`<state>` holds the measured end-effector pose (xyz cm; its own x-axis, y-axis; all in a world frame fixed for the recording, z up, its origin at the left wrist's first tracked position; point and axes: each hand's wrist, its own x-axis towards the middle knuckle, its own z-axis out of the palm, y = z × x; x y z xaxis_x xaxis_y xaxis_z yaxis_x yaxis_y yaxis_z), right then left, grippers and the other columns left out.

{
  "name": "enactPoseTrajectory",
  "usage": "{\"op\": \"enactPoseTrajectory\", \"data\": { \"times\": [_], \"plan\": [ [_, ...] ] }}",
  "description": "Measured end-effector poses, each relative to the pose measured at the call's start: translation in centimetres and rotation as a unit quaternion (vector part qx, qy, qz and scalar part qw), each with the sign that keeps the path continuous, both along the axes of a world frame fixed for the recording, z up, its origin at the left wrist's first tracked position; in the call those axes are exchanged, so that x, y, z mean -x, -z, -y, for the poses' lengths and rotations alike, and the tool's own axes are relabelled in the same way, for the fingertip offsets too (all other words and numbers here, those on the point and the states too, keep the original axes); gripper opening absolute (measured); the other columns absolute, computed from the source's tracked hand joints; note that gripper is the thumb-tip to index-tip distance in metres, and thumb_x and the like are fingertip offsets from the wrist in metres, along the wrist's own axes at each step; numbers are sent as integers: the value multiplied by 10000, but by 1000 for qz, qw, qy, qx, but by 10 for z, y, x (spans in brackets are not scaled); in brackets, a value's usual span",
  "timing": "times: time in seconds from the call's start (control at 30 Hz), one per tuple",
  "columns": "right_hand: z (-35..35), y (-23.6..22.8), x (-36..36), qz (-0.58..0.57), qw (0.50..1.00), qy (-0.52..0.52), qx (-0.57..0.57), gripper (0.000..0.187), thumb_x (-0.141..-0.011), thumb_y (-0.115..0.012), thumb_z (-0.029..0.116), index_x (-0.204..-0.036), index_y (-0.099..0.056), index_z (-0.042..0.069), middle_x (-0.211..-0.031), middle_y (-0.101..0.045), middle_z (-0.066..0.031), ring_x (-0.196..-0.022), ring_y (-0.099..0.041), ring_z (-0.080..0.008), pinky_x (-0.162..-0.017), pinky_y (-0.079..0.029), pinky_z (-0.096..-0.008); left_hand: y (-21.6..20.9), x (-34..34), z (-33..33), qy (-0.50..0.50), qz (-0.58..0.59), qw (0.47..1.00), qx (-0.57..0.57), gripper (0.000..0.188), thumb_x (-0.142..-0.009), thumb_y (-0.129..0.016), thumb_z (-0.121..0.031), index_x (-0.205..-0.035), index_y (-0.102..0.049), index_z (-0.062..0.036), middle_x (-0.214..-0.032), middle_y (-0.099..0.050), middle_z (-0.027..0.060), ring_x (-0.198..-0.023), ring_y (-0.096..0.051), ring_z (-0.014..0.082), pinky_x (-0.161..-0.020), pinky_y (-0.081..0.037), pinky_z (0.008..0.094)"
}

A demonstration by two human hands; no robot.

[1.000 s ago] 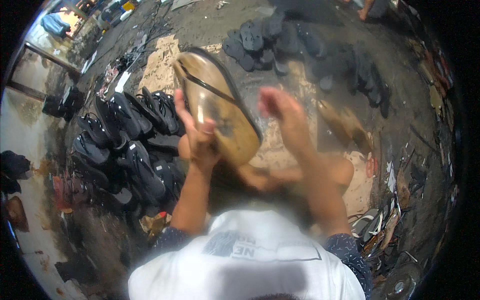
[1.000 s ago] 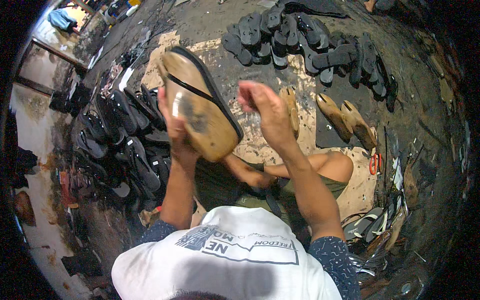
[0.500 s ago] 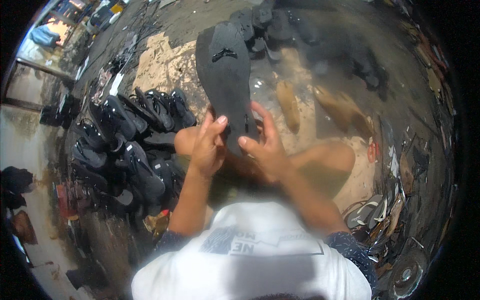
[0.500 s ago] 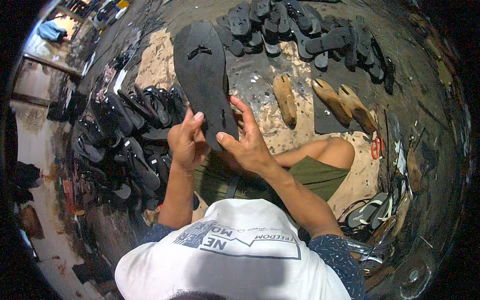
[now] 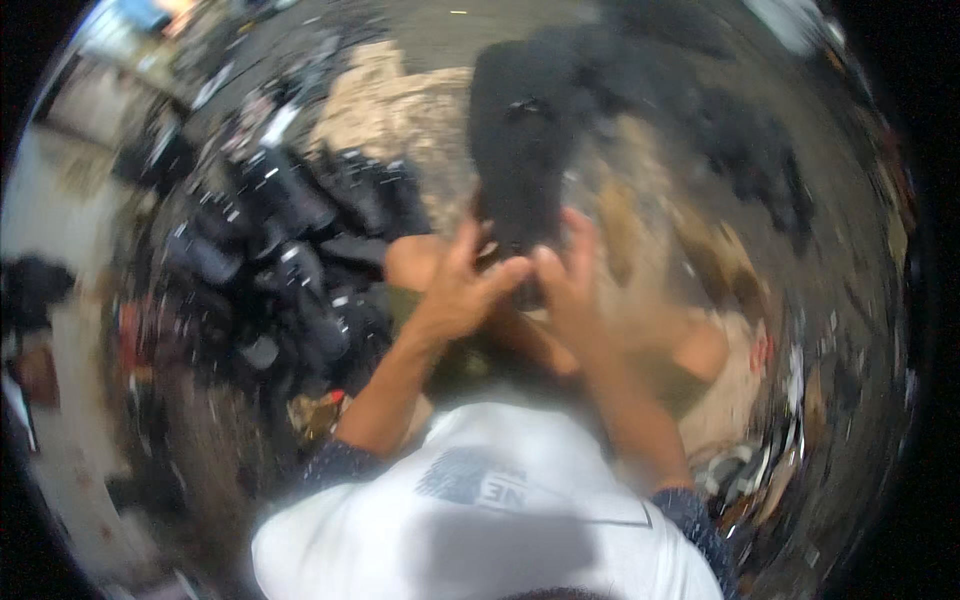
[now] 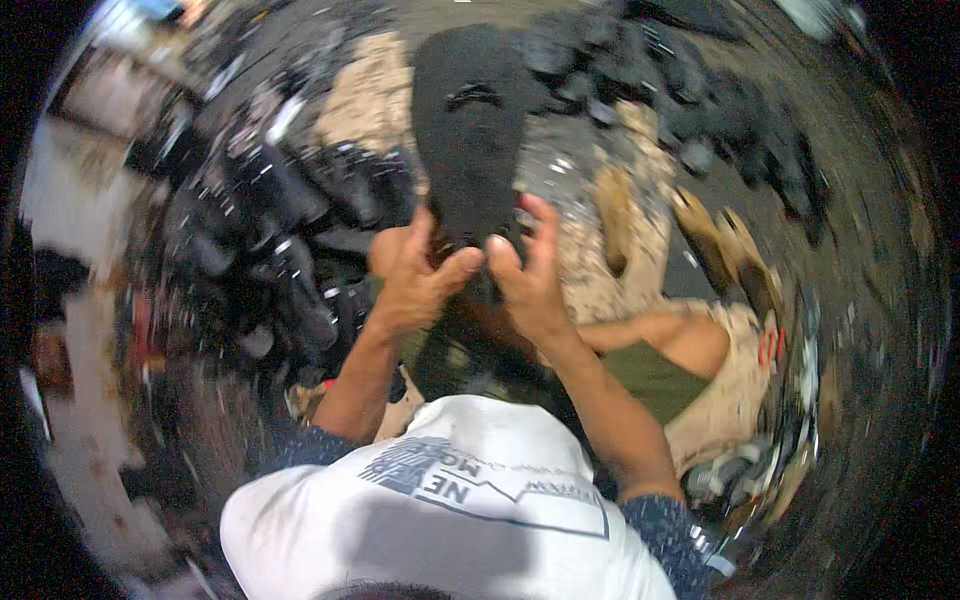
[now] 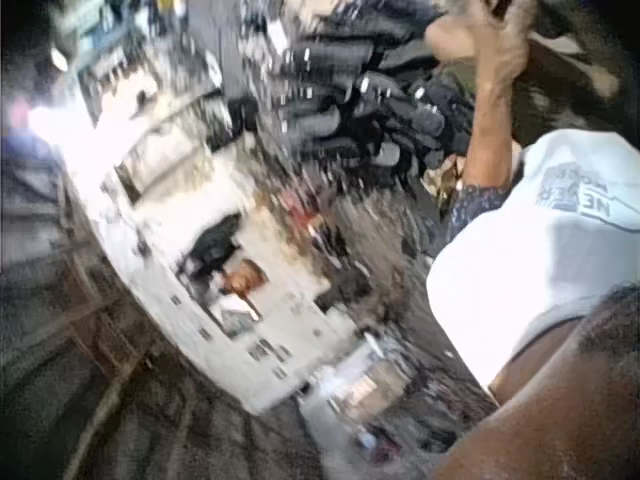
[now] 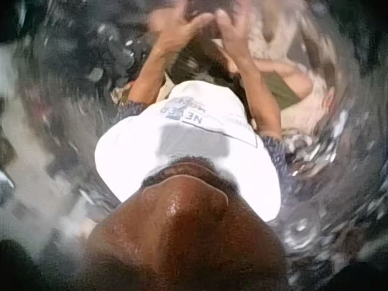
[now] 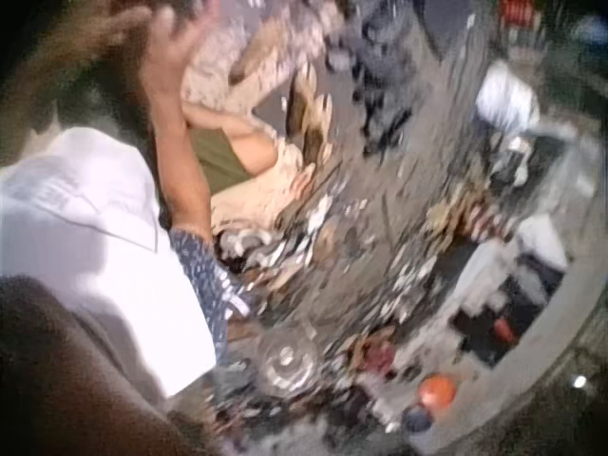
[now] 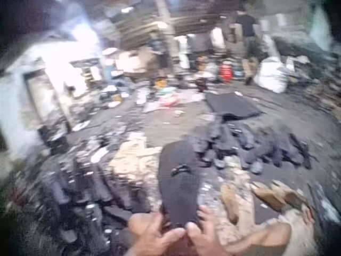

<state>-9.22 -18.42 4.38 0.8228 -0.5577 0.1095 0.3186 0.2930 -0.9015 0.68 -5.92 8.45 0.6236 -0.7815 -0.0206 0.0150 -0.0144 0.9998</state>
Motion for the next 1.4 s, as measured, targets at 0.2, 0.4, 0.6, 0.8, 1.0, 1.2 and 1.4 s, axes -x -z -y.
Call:
{"op": "enactPoseTrajectory", "data": {
  "times": [0.2, 0.4, 0.6, 0.8, 1.0, 1.2, 1.4],
  "plan": [
    [-24, -21, -3, 76, 992, 79, 65, 870, -849, -852, 298, -1500, -356, 1, -1415, -492, -145, -1229, -559, -222, -1035, -481, -356, 9, -16, -19, -246, 148, 954, 83, 663, -1068, -540, -306, -1540, -284, 81, -1399, -572, 187, -1272, -541, 221, -1076, -408, 327],
    [-31, -26, -3, -126, 973, -130, 141, 474, -939, -743, 187, -1329, -568, -17, -1131, -680, -93, -1049, -638, -172, -962, -505, -322, -20, -107, -82, -503, 150, 850, -41, 683, -1062, -404, -602, -1044, -664, 30, -1013, -656, 97, -998, -563, 209, -916, -445, 375],
    [39, 41, -9, -246, 948, -96, 178, 446, -967, -705, 239, -1305, -595, -29, -1175, -705, -125, -1035, -664, -200, -914, -525, -341, -92, -289, -445, -559, 546, 559, -279, 420, -941, -520, -96, -1345, -620, -40, -1382, -608, 172, -1254, -572, 298, -1073, -446, 425],
    [149, 163, -48, -299, 891, 69, 335, 483, -953, -707, 350, -1254, -628, -20, -1140, -714, -169, -1042, -676, -276, -914, -520, -375, -83, -324, -553, -526, 378, 580, -494, 476, -1023, -462, -250, -1453, -483, -48, -1469, -525, 156, -1288, -557, 310, -1046, -470, 422],
    [333, 189, -90, -170, 873, 456, -36, 584, -915, -741, 352, -1285, -507, -35, -1062, -675, -158, -961, -641, -219, -863, -513, -359, -106, -280, -449, -583, 403, 678, -196, 577, -1104, -405, -405, -1561, -346, -56, -1556, -442, 140, -1322, -543, 322, -1020, -494, 419],
    [383, 149, -132, -528, 731, 433, -3, 990, -828, -749, 593, -1514, -385, -22, -1509, -500, -235, -1397, -485, -384, -1175, -350, -456, -164, -113, -223, -379, 559, 580, -455, 525, -1066, -507, -423, -1366, -603, -3, -1361, -601, 278, -1310, -543, 399, -1063, -465, 466],
    [432, 172, -139, -369, 762, 514, -137, 1228, -757, -868, 258, -1611, 11, 194, -1583, -234, -343, -1413, -380, -498, -1161, -357, -541, -101, -155, -140, -251, 374, 875, -180, 518, -1103, -388, -351, -1467, -470, 8, -1565, -412, 208, -1321, -553, 395, -1082, -476, 511]
  ]
}}
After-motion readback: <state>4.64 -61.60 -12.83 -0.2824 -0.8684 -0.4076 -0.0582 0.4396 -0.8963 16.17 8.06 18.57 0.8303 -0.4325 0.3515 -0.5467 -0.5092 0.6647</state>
